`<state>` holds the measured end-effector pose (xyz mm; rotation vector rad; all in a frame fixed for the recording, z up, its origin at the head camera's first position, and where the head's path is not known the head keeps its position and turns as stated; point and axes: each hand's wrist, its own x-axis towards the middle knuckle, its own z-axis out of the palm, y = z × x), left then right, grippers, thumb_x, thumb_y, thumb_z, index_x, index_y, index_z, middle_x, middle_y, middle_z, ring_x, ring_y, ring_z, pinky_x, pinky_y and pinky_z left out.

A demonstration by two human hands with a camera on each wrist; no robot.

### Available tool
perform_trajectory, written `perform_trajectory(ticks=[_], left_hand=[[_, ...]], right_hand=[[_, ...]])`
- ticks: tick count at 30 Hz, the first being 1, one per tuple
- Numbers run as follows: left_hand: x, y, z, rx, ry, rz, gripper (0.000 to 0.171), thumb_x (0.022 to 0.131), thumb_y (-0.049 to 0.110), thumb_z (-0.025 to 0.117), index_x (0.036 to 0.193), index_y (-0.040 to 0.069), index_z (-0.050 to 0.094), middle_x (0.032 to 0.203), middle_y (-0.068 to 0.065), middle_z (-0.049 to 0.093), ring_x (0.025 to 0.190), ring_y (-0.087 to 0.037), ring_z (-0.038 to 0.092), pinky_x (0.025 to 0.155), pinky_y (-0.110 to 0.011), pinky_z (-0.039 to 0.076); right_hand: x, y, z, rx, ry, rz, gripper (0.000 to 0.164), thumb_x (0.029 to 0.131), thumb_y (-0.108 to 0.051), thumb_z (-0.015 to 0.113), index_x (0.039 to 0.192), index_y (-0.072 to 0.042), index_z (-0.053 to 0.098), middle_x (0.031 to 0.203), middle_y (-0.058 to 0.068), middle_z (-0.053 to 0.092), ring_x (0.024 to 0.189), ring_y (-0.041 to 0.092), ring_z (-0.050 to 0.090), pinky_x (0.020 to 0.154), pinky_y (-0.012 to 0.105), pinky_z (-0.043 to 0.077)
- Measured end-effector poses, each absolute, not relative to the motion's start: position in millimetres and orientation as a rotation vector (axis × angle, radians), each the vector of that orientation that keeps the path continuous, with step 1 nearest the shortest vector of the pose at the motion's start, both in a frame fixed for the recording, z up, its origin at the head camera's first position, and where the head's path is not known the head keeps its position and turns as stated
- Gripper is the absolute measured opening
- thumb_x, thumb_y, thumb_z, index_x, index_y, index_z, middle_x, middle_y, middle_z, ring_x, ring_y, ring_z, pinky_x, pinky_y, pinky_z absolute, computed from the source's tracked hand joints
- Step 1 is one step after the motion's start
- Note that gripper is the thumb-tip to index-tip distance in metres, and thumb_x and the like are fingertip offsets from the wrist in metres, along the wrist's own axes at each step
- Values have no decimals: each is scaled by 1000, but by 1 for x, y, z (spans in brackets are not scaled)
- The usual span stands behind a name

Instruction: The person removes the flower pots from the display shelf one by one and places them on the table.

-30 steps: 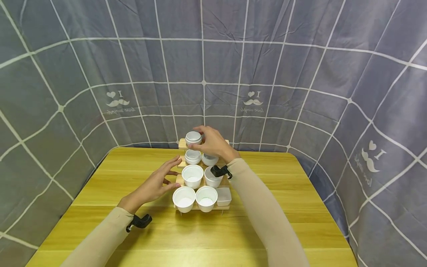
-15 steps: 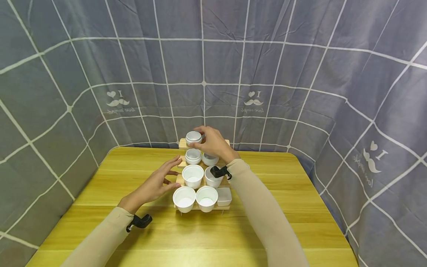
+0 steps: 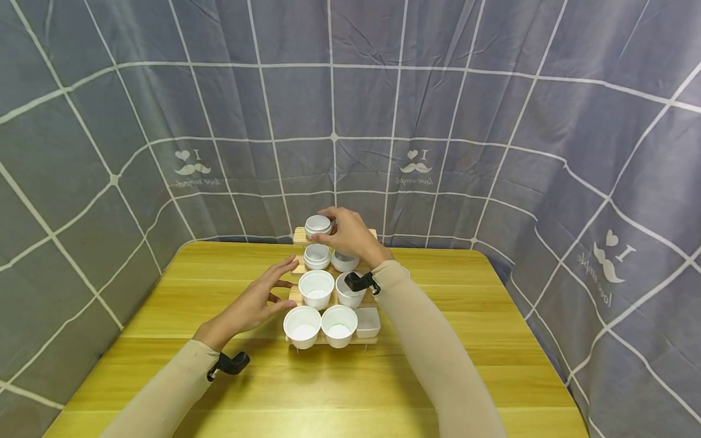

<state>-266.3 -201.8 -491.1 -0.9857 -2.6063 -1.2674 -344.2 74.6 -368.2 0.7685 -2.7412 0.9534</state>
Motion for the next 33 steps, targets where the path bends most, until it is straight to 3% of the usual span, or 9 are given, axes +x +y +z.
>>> perform_trajectory(ticks=[33], left_hand=[[-268,-200,-493,-973,-2608,-1275,95,105,6,87,184,8,33,195,-20,22,142,-51,73,98,-42,72]], right_hand=[[-343,83,-368,713,-2652,984,63,104,-32,92,159,-10,70,142,15,79,116,34,81,100,49,68]])
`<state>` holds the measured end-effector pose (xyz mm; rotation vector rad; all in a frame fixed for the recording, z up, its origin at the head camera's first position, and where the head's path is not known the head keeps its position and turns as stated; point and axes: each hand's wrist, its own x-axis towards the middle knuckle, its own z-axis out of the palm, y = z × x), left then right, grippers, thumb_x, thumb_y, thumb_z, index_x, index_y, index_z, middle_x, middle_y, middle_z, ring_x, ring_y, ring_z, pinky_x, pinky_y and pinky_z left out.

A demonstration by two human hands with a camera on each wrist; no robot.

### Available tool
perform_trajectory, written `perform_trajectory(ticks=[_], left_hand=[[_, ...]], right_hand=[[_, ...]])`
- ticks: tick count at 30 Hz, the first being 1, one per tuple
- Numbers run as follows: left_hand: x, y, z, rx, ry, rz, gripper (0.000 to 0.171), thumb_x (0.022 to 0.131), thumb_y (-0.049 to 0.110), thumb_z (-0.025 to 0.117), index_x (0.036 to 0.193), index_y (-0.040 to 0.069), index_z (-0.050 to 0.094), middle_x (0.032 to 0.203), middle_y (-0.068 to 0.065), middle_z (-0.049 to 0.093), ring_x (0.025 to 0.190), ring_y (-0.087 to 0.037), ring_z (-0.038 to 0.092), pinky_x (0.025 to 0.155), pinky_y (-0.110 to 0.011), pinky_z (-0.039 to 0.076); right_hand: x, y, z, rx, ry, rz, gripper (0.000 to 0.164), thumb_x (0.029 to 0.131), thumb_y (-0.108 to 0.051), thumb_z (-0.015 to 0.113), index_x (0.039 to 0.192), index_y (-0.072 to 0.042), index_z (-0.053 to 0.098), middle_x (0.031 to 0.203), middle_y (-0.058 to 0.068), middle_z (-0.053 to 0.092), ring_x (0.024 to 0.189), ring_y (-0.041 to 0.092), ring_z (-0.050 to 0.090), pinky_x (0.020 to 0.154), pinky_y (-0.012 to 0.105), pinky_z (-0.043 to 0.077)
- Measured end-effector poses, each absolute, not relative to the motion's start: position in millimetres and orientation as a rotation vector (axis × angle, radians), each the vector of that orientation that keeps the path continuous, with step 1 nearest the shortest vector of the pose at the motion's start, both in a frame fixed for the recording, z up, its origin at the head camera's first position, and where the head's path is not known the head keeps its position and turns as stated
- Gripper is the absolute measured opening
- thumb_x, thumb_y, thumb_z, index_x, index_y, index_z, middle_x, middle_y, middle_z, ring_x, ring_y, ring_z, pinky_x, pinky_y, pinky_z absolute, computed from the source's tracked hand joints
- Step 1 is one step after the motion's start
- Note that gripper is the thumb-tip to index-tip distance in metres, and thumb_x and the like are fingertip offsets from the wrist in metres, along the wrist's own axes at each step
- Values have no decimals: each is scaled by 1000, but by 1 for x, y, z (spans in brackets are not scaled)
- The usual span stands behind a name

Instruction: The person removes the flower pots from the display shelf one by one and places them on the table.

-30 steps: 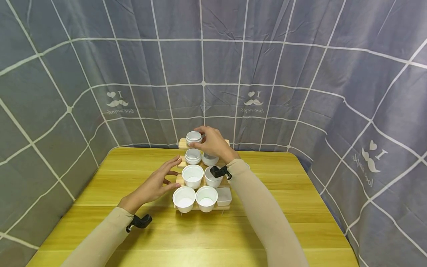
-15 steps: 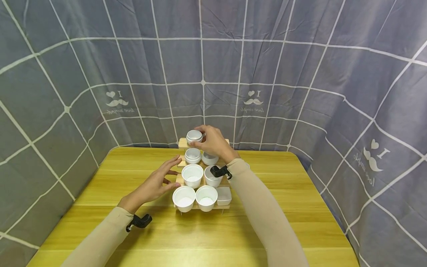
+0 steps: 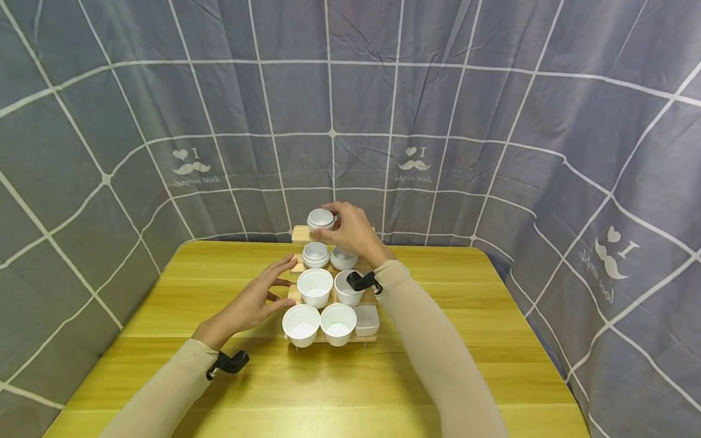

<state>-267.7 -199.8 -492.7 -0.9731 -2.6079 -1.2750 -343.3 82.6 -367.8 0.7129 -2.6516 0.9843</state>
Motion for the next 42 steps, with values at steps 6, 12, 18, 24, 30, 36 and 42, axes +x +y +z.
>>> perform_trajectory(ticks=[6,12,18,24,30,36,42], left_hand=[[-268,-199,-493,-963,-2610,-1284,95,105,5,87,184,8,33,195,-20,21,142,-52,72,98,-41,72],[-269,-198,-493,-965,-2601,-1292,95,104,3,87,183,6,34,193,-24,23,141,-52,72,98,-42,72],[-269,-199,-494,-958,-2595,-1303,95,104,2,87,183,5,34,194,-23,23,141,-51,73,98,-42,72],[-270,-199,-492,-958,-2590,-1317,95,104,3,87,183,6,34,194,-24,23,142,-51,73,99,-42,72],[-271,-198,-490,-960,-2593,-1332,95,104,2,87,183,8,34,194,-23,22,143,-51,72,100,-44,72],[-272,-198,-492,-956,-2598,-1333,96,104,2,87,184,9,34,194,-22,22,143,-51,72,100,-45,72],[-272,-197,-494,-954,-2602,-1333,96,105,2,86,184,9,33,194,-22,22,144,-51,71,100,-44,72]], right_hand=[[-343,87,-369,686,-2607,1024,64,102,-32,95,157,-9,71,142,15,80,115,34,81,101,49,69],[-342,92,-371,667,-2560,1064,63,100,-30,97,154,-7,73,138,16,83,111,34,83,99,48,69],[-343,98,-371,658,-2533,1080,60,100,-28,97,151,-6,74,135,16,84,109,33,84,96,46,70],[-342,105,-371,642,-2522,1111,59,100,-27,96,151,-7,75,133,15,84,108,33,84,97,47,70],[-341,114,-372,623,-2508,1148,59,100,-26,96,152,-7,75,132,16,84,109,35,83,98,48,69],[-339,122,-373,596,-2492,1153,59,100,-26,96,152,-9,75,131,16,84,109,35,83,97,48,69],[-336,131,-375,569,-2495,1151,59,100,-27,96,152,-10,75,134,16,84,112,36,83,99,50,69]])
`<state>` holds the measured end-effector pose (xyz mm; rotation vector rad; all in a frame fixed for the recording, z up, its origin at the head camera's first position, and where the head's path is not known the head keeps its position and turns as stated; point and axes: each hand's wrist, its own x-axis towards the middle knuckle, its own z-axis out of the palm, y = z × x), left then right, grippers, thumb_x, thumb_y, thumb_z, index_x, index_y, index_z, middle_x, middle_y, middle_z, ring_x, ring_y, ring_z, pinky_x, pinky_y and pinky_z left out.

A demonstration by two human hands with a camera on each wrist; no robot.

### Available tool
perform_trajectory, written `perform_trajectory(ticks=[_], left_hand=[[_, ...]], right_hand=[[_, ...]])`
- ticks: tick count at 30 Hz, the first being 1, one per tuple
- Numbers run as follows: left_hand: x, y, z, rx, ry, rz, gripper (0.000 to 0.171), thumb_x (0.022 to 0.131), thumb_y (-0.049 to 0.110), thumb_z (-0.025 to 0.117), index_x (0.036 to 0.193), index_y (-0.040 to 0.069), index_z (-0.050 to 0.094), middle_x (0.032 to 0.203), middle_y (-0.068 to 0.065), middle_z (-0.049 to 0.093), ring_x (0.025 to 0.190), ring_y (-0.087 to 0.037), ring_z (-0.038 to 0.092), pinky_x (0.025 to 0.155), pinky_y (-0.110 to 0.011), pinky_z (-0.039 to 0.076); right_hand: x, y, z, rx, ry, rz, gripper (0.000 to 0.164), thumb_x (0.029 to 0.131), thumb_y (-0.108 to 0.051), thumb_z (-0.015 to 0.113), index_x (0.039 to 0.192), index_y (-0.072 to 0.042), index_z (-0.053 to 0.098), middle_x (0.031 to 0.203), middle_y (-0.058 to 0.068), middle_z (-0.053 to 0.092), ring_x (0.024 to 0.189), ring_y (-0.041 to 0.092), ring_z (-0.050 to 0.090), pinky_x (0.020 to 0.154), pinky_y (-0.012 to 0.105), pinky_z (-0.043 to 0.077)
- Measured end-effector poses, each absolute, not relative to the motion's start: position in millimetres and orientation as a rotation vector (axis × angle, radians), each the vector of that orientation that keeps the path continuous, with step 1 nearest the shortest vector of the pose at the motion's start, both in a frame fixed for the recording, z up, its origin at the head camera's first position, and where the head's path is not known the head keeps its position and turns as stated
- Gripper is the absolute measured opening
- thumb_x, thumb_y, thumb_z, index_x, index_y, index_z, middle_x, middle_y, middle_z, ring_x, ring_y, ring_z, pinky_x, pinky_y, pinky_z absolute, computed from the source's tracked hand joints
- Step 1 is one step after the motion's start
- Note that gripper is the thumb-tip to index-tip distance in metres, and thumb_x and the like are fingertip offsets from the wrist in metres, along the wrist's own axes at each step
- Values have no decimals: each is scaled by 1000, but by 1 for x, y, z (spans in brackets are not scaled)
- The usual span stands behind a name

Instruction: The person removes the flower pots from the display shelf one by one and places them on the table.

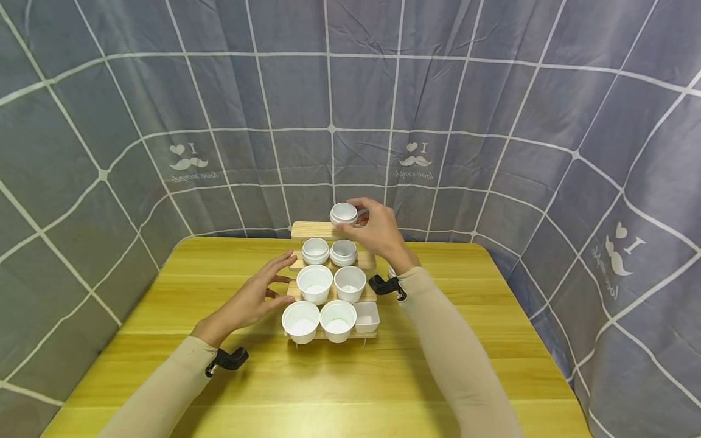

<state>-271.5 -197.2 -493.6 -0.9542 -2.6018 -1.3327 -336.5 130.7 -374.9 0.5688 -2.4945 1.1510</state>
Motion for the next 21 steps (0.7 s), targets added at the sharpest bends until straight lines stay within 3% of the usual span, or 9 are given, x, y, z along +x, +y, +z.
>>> perform_trajectory(ticks=[21], left_hand=[[-271,-195,-496,-948,-2603,-1340,95,105,2,86,184,8,33,195,-20,21,143,-51,72,99,-39,71]], right_hand=[[-322,168,-378,514,-2507,1131,59,102,-28,94,154,-7,74,133,21,83,111,39,82,100,55,69]])
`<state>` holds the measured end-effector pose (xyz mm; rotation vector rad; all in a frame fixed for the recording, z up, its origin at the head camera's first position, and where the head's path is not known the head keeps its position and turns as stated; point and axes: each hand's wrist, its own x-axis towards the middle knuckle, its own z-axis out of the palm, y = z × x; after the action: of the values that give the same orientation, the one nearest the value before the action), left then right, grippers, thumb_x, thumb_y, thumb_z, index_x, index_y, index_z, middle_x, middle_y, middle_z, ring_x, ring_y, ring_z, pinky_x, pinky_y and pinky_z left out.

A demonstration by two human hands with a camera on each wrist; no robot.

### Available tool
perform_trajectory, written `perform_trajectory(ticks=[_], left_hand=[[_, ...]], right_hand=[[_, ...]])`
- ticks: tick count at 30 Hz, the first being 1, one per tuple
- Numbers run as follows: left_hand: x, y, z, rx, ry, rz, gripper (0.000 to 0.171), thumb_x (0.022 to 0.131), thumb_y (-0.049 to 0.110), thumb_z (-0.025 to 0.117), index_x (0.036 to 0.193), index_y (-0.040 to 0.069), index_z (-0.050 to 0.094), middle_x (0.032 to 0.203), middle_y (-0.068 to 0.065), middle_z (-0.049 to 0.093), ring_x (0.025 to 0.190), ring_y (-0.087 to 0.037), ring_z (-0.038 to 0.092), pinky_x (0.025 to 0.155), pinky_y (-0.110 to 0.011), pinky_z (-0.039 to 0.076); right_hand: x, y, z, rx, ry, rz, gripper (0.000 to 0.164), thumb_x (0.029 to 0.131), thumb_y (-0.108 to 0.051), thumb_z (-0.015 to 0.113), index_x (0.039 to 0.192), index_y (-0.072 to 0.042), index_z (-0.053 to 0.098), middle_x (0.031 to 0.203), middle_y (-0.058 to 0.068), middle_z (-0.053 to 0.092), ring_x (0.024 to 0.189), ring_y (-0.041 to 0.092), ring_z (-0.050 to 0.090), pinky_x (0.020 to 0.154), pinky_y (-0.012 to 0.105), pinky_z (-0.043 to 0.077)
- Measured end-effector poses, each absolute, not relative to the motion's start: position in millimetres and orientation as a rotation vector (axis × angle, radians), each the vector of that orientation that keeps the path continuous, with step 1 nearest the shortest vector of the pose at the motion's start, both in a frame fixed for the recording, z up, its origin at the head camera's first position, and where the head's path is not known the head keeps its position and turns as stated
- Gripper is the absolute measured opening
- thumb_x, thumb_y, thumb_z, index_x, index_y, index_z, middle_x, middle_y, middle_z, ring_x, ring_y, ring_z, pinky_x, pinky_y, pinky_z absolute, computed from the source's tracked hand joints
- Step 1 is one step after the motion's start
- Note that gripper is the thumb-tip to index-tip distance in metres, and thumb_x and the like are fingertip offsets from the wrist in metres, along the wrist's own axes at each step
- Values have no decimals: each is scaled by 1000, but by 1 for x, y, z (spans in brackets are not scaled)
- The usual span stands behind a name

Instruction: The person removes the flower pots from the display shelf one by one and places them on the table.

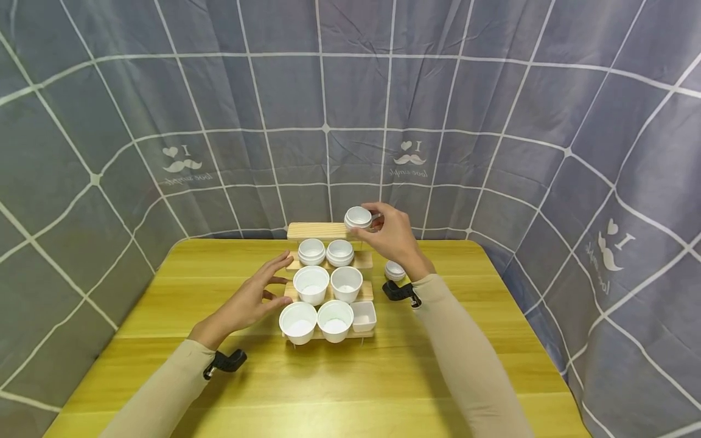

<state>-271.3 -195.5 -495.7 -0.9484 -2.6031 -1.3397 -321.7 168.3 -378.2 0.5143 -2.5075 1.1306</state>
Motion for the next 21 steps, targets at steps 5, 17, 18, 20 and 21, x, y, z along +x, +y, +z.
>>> perform_trajectory(ticks=[5,17,18,20,21], left_hand=[[-270,-195,-495,-948,-2604,-1336,95,105,1,86,183,6,33,195,-20,21,143,-51,72,99,-41,71],[-269,-195,-494,-947,-2606,-1326,94,105,3,86,183,7,34,195,-21,21,143,-51,72,98,-42,71],[-269,-194,-494,-948,-2604,-1326,94,105,2,86,183,6,34,195,-21,21,142,-51,72,98,-41,71],[-270,-194,-494,-950,-2601,-1321,94,105,2,86,183,6,34,194,-22,21,142,-50,72,98,-40,71],[-270,-194,-495,-951,-2600,-1320,94,105,2,86,183,6,34,194,-22,21,142,-50,73,98,-40,71]], right_hand=[[-317,176,-377,507,-2507,1135,59,102,-27,95,153,-8,75,132,21,83,110,39,82,99,55,68],[-313,192,-379,479,-2496,1107,57,101,-22,95,152,-7,75,134,22,83,110,42,82,100,57,68],[-313,193,-379,476,-2495,1101,57,101,-22,95,152,-7,75,134,22,83,110,41,83,99,57,68],[-313,195,-380,468,-2496,1095,57,101,-23,95,152,-7,75,133,22,83,109,41,83,98,55,68],[-312,197,-381,464,-2497,1092,58,101,-23,95,152,-6,75,133,22,83,109,41,83,97,53,68]])
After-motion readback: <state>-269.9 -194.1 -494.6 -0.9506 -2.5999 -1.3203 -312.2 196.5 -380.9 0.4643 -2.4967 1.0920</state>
